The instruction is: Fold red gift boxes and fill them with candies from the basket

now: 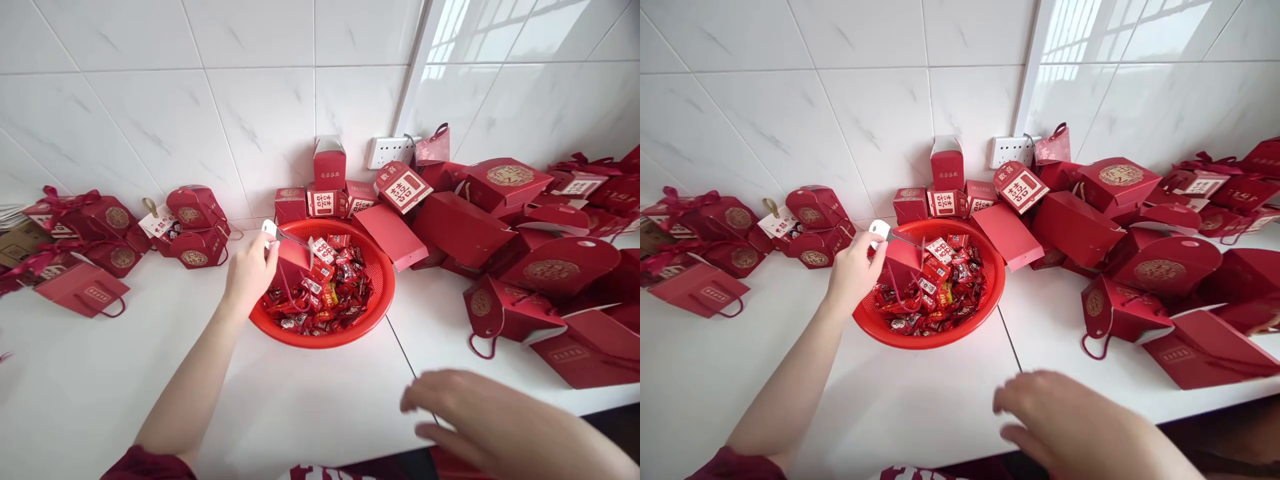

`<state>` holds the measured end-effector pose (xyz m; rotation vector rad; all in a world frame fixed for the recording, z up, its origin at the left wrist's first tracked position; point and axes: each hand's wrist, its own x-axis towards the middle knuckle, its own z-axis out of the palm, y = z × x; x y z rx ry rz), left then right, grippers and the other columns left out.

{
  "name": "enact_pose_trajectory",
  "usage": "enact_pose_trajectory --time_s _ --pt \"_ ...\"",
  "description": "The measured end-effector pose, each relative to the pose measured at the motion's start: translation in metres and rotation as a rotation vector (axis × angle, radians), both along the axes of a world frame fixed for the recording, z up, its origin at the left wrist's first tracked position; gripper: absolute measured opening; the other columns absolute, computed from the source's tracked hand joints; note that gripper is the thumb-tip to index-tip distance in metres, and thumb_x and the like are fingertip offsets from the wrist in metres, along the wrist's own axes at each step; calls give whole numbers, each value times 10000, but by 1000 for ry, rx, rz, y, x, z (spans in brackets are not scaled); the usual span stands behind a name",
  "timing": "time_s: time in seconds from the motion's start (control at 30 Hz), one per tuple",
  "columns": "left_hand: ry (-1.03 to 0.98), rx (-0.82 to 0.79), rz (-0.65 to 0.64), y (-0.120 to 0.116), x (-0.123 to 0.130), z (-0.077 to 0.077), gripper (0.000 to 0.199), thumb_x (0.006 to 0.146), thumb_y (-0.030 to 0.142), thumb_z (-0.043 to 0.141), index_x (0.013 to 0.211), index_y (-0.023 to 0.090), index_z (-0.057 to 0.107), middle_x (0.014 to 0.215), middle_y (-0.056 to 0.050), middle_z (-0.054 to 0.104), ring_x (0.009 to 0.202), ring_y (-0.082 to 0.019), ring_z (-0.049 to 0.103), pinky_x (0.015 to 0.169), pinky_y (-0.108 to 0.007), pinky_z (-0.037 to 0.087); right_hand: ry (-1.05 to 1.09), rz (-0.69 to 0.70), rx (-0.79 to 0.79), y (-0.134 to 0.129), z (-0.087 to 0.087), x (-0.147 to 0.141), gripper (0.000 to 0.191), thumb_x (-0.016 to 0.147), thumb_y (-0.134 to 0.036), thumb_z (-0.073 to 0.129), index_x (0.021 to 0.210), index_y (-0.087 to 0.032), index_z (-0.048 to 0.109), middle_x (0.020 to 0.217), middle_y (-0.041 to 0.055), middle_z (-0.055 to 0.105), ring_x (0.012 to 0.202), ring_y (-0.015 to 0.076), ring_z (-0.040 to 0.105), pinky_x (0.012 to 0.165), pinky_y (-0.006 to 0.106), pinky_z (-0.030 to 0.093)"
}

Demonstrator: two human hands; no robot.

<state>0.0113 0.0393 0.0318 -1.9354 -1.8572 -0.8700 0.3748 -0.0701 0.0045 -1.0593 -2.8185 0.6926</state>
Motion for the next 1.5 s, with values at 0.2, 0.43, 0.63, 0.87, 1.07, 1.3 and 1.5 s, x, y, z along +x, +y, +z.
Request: enact_pose_trajectory --time_s 0.2,0.43,0.63,0.87,1.07,1.3,1.5 --pt "-195 269 -143 -2 -7 1 222 962 273 513 1020 196 713 790 -10 747 596 -128 636 615 -233 437 451 134 208 73 75 -82 241 1032 -233 444 1106 -203 672 1061 65 715 940 174 676 811 295 520" --pt "-33 160 -243 -5 20 -18 234 969 294 507 1029 237 727 730 17 742 515 -120 590 533 -248 381 423 278 481 92 46 -137 252 1001 -108 424 1010 -153 672 1105 95 693 966 196 634 932 377 486" --pt "8 -17 -303 -7 22 -22 249 984 293 481 1093 230 696 606 28 671 481 -138 575 526 -258 359 7 -41 551 98 41 -137 230 980 -81 412 907 -138 622 867 75 647 714 176 589 595 288 421" --pt "-1 -153 -343 -7 22 -25 233 946 292 533 1127 223 661 659 20 682 538 -153 618 552 -253 400 -144 -102 532 105 48 -112 343 958 -24 360 1147 -118 631 1179 147 651 1066 246 619 793 314 487" --pt "28 -175 -379 -6 21 -26 230 932 252 523 1111 227 665 676 23 695 555 -150 634 585 -258 453 -208 -243 428 137 36 -117 344 1043 -196 321 1086 -142 658 1116 127 696 964 224 670 782 309 485" --pt "182 -75 -460 -11 25 -18 263 967 286 526 1143 249 718 1469 -81 531 1297 -276 548 983 -403 514 -268 -332 412 158 21 -135 326 995 -231 400 990 -125 709 926 149 729 919 271 699 666 292 456" --pt "341 -38 -473 -15 31 -15 303 975 252 493 1180 223 714 1639 -87 270 1520 -332 201 1234 -597 158 -222 -349 464 149 29 -134 383 989 -252 367 903 -146 725 840 139 725 819 259 697 604 294 406"
